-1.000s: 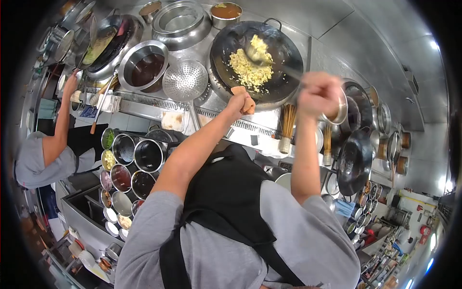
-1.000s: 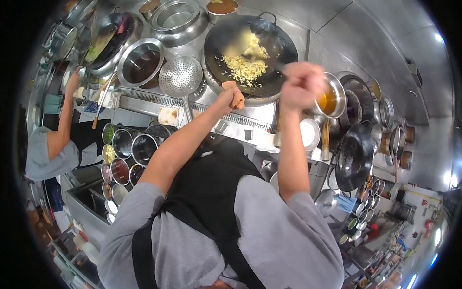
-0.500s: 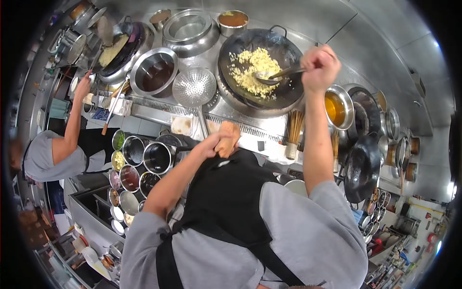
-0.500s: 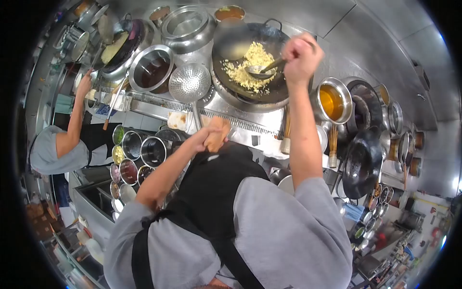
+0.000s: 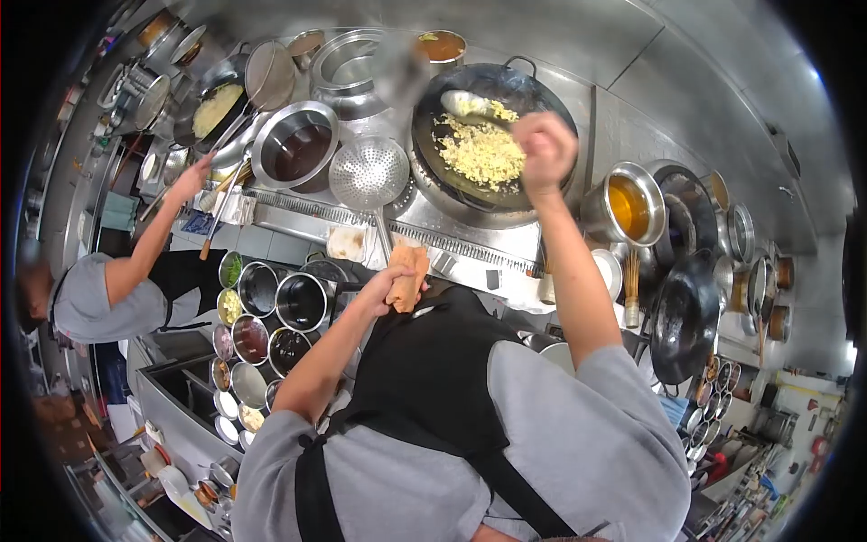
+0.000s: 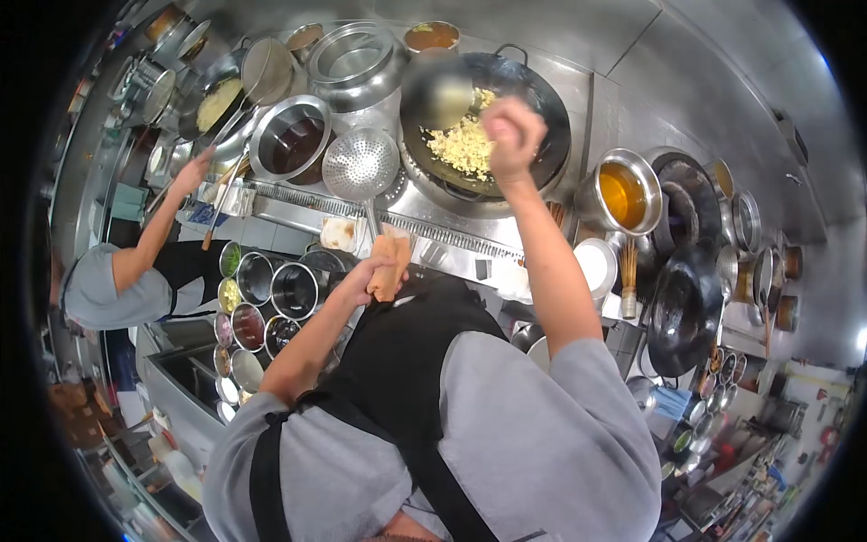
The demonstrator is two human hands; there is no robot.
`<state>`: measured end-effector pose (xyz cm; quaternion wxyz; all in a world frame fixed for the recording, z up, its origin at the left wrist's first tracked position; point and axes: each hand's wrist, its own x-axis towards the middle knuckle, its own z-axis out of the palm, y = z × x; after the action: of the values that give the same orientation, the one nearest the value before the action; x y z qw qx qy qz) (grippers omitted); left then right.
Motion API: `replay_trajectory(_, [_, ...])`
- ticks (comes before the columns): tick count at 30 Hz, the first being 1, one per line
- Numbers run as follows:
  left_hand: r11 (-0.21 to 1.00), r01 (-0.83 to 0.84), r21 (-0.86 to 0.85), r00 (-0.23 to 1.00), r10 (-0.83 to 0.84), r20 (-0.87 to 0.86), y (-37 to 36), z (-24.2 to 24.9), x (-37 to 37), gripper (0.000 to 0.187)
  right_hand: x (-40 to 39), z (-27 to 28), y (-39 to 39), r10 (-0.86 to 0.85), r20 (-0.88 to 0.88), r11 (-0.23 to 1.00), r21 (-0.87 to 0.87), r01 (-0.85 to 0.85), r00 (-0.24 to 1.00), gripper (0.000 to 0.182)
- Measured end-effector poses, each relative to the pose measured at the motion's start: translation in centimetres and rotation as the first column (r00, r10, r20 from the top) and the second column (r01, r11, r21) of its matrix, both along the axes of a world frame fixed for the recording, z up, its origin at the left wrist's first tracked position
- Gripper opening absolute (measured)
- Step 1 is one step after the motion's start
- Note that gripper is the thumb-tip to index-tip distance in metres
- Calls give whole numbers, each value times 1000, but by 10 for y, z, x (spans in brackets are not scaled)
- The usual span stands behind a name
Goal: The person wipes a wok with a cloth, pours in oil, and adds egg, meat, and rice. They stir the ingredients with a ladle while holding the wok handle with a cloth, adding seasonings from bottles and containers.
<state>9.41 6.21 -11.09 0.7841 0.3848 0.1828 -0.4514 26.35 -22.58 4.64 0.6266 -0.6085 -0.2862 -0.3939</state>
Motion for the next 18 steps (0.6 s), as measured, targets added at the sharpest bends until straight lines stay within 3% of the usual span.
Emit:
replay_trajectory(2, [1000, -10, -1, 1000, 10, -14, -8, -2, 11, 38, -2, -8, -3, 27, -218, 991, -121, -54, 976, 18])
replay_trajectory(4, [995, -40, 88, 999, 38, 26, -7, 1, 16, 36, -12, 21, -28, 7, -324, 997, -70, -31, 946, 16])
replay_trajectory(5, [995, -55, 82, 998, 52, 40, -7, 7, 15, 36, -34, 48, -36, 27, -387, 998, 64, -2, 922, 10])
replay_trajectory(7, [991, -97, 90, 992, 89, 87, -15, 9, 28, 39, -63, 76, -66, 204, -164, 951, 267, -155, 965, 6])
replay_trajectory(8, [986, -125, 108, 987, 112, 117, -21, 6, 34, 41, -70, 80, -84, 241, -130, 945, 255, -202, 962, 15])
replay_trajectory(10, [975, -184, 128, 976, 165, 145, -46, 20, 55, 48, -50, 45, -81, -141, -258, 855, 456, 249, 956, 20])
replay_trajectory(12, [952, -245, 181, 960, 212, 185, -77, 25, 76, 47, -35, 11, -63, -147, -253, 793, 547, 267, 956, 20])
replay_trajectory(14, [970, -180, 163, 977, 156, 149, -104, 2, 109, 43, -69, 31, 7, -117, -190, 824, 529, 202, 975, 22])
replay_trajectory(16, [985, -150, 86, 982, 138, 132, -131, -23, 137, 36, -97, 24, 54, -252, -22, 961, 115, 253, 968, 21])
replay_trajectory(17, [990, -125, -60, 977, 134, 166, -149, -70, 160, 31, -90, 3, 65, -264, -58, 959, 85, 269, 963, 20])
replay_trajectory(18, [990, -136, -36, 977, 141, 163, -151, -48, 156, 25, -77, -15, 69, -282, -94, 956, 55, 288, 955, 19])
